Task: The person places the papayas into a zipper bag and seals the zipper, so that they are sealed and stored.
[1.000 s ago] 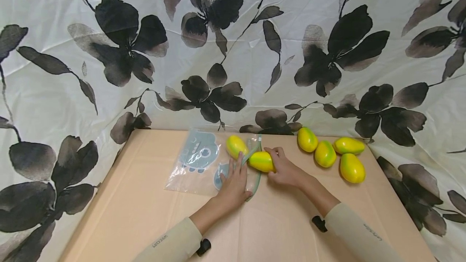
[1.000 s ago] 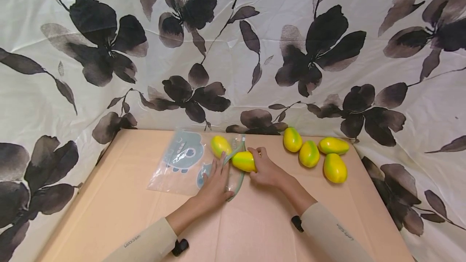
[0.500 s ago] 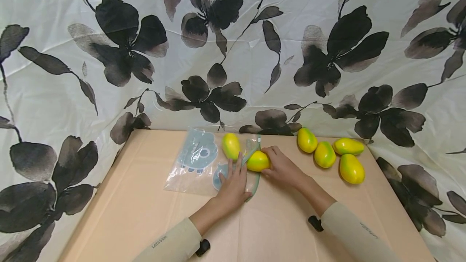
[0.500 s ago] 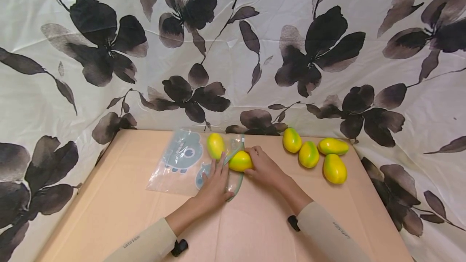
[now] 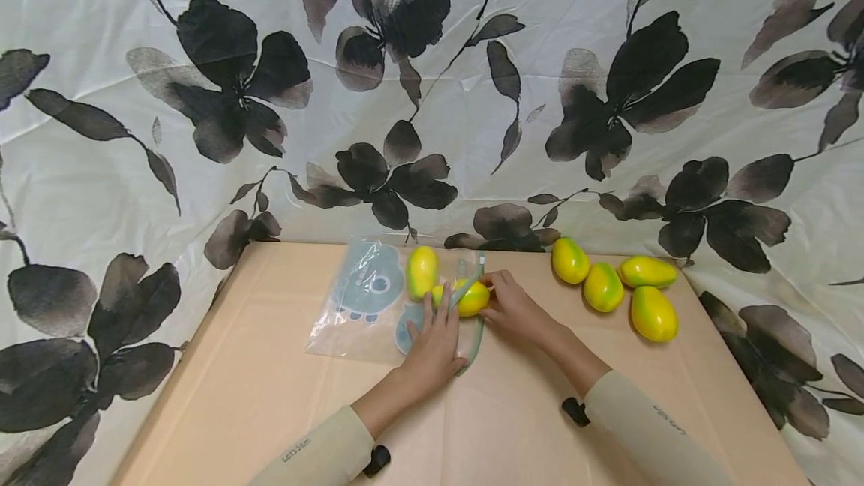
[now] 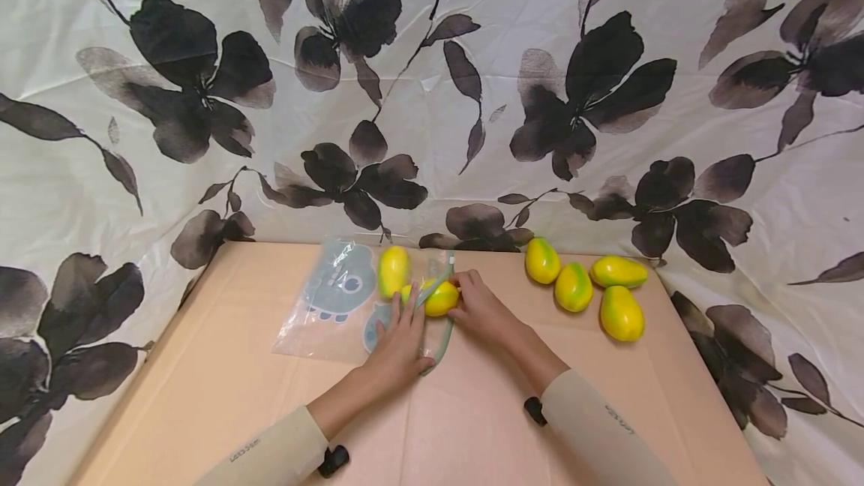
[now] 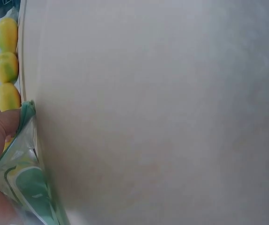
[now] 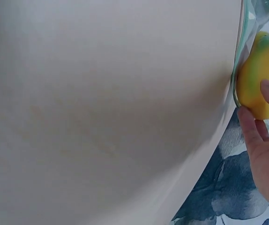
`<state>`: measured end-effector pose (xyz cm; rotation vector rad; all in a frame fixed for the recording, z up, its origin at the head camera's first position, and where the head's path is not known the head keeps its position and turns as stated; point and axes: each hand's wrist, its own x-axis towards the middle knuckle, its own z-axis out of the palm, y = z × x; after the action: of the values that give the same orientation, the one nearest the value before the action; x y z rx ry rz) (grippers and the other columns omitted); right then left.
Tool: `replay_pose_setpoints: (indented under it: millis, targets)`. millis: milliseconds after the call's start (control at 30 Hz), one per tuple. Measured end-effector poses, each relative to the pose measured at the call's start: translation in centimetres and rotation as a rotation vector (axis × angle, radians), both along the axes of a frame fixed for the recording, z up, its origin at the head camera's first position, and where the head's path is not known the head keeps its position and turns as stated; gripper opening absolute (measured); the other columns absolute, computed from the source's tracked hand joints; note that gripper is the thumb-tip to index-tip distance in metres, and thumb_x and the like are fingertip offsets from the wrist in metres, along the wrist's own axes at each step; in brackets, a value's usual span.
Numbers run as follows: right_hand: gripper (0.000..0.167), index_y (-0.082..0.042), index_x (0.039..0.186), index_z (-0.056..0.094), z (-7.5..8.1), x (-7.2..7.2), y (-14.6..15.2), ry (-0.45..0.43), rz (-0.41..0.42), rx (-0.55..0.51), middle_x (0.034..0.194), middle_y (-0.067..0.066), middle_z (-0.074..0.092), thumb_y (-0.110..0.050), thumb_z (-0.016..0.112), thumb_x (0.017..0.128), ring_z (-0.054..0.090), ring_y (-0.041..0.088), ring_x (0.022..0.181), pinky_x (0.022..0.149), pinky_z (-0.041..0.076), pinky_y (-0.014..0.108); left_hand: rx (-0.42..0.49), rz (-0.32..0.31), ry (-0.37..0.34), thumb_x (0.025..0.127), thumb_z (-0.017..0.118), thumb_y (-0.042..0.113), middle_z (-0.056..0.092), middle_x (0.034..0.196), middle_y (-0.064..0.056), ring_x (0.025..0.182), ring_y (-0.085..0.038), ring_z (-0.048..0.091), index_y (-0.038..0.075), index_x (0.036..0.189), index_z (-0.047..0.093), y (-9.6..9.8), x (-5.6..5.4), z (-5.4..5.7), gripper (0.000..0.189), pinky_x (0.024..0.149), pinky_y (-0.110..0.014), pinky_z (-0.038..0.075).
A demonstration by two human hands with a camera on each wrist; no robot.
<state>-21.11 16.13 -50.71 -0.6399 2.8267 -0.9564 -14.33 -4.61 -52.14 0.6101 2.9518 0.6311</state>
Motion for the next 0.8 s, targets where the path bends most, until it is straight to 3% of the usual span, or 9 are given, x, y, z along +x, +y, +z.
replay_pose_setpoints:
  millis: [233,533,800]
  targets:
    - [0.049,0.001,0.133,0.051,-0.2,-0.5,-0.2,-0.005,-0.041,-0.06,0.128,0.018,0.056,-0.008,0.077,0.092,0.064,0.029,0.11,0.097,0.057,0.042,-0.009,0.0,0.014,0.08,0.089,0.033,-0.007,0.175,-0.012,0.157,-0.052,0.0,0.001,0.162,0.026,-0.1,0.2,0.0,0.108,0.098,-0.088,0.029]
    - [0.055,-0.002,0.131,0.051,0.1,-1.0,-1.4,0.067,-0.212,0.067,0.125,0.018,0.049,-0.021,0.082,0.089,0.058,0.028,0.103,0.092,0.057,0.041,-0.015,-0.01,0.032,0.08,0.089,0.033,-0.007,0.175,-0.011,0.156,-0.053,-0.006,0.002,0.161,0.029,-0.1,0.4,0.1,0.105,0.1,-0.088,0.027]
    - [0.057,0.001,0.128,0.051,0.1,-1.3,-2.2,0.115,-0.226,0.089,0.121,0.02,0.051,-0.023,0.084,0.088,0.056,0.03,0.105,0.095,0.055,0.042,-0.025,-0.011,0.049,0.079,0.09,0.032,-0.005,0.175,-0.012,0.157,-0.052,-0.004,0.002,0.161,0.029,-0.1,0.5,0.0,0.107,0.101,-0.087,0.027]
